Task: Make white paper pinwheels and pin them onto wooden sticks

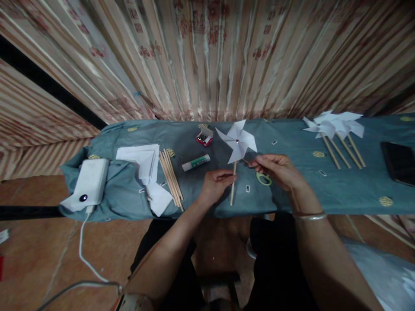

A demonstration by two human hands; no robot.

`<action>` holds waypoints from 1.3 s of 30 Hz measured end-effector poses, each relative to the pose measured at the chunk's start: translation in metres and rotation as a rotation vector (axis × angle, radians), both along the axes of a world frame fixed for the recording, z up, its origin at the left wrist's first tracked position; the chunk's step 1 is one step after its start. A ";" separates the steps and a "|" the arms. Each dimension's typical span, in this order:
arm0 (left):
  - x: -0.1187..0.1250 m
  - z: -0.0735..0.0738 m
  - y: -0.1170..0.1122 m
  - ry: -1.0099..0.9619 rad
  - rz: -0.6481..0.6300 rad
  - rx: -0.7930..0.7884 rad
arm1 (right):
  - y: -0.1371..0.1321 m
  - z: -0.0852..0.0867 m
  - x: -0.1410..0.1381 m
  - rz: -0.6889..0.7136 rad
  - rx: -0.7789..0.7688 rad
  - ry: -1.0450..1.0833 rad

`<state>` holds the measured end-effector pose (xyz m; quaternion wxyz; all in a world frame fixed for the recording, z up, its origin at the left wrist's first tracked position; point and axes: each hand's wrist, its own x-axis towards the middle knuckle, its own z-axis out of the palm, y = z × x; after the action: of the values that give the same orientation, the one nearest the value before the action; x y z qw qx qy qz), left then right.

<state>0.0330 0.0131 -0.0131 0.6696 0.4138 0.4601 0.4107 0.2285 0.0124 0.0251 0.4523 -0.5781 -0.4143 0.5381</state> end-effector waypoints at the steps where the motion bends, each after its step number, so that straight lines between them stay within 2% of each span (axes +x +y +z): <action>1: -0.001 0.000 0.000 0.012 -0.003 0.002 | 0.000 0.000 0.005 -0.034 0.023 0.005; 6: 0.000 0.001 -0.002 -0.041 -0.049 -0.043 | 0.008 -0.008 0.016 -0.301 0.173 0.062; 9: 0.000 0.002 -0.005 -0.048 -0.092 -0.048 | 0.013 -0.012 0.015 -0.356 0.211 0.071; 16: -0.001 0.002 -0.007 -0.017 -0.152 -0.005 | 0.014 -0.012 0.009 -0.307 0.168 0.107; 31: 0.001 -0.001 -0.005 -0.031 -0.109 -0.046 | 0.009 -0.012 0.006 -0.258 0.155 0.078; 39: 0.001 0.001 -0.004 -0.050 -0.097 -0.051 | 0.007 -0.005 -0.001 -0.263 0.108 0.134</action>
<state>0.0341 0.0092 -0.0118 0.7105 0.4079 0.4328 0.3761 0.2278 0.0189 0.0197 0.5759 -0.5652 -0.3322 0.4885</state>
